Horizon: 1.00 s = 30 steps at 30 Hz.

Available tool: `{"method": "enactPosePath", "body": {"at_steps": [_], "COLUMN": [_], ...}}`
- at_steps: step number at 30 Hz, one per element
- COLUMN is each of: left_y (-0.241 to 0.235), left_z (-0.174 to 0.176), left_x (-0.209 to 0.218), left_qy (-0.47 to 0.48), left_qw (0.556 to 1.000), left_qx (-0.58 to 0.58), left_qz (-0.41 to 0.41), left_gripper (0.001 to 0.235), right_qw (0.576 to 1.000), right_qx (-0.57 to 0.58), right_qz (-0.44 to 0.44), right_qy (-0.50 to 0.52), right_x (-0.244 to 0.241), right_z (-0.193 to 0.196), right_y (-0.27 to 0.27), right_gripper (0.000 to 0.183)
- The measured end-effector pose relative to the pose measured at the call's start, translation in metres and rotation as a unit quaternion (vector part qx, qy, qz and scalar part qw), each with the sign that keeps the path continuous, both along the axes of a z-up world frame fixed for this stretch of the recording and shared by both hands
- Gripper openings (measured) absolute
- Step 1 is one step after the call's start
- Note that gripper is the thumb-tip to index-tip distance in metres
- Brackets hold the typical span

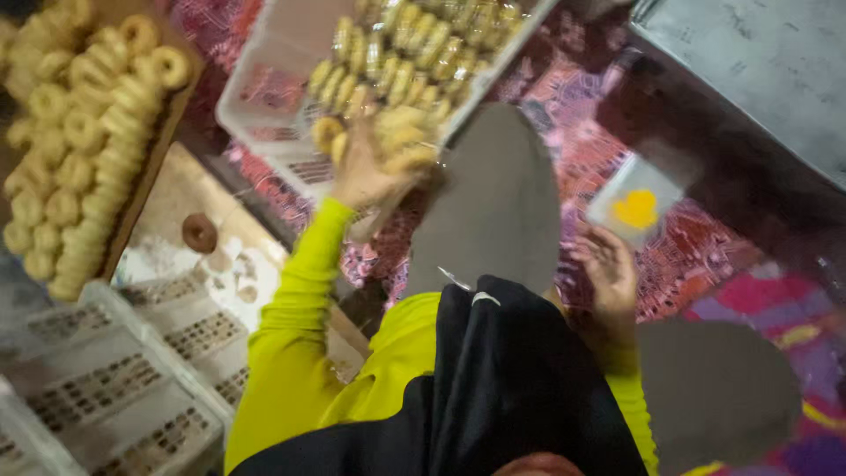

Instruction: The person sits on the floor and repeatedly picks donuts from a metal tray, places them into small plastic bags, and then puts the sealed bags into a white plastic crate. The process is repeated for multiple donuts.

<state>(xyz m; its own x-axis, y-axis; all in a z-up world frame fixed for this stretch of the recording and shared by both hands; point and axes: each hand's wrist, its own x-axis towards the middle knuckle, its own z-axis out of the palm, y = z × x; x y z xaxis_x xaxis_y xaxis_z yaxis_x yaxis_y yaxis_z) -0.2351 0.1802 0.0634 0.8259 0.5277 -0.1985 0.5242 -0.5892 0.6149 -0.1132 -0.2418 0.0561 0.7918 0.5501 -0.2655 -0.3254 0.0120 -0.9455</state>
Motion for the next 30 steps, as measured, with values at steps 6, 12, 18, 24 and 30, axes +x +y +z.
{"method": "enactPosePath", "body": {"at_steps": [6,12,18,24,30], "left_y": [0.17,0.225,0.248,0.222,0.217], "left_z": [-0.037,-0.135,-0.102,-0.054,-0.007], "left_x": [-0.075,-0.038,-0.054,-0.053,-0.072], "left_qy": [0.167,0.274,0.194,0.091,-0.04], "left_qw": [0.923,0.874,0.947,0.948,0.948], "left_qx": [0.334,0.385,0.214,0.261,0.259], "left_qz": [0.092,0.11,0.14,0.156,0.179], "left_gripper": [0.135,0.127,0.116,0.107,0.102], "right_qw": [0.997,0.99,0.987,0.993,0.83], "right_qx": [0.026,0.006,-0.002,-0.093,-0.085], "right_qz": [-0.071,-0.142,-0.148,0.013,0.258], "right_qy": [0.015,-0.003,0.056,-0.071,-0.487], "right_x": [0.013,-0.007,-0.016,0.014,0.001], "right_z": [-0.012,-0.017,-0.011,0.009,-0.005], "right_y": [0.008,-0.024,-0.024,0.075,0.299], "right_gripper": [0.033,0.028,0.025,0.026,0.031]}}
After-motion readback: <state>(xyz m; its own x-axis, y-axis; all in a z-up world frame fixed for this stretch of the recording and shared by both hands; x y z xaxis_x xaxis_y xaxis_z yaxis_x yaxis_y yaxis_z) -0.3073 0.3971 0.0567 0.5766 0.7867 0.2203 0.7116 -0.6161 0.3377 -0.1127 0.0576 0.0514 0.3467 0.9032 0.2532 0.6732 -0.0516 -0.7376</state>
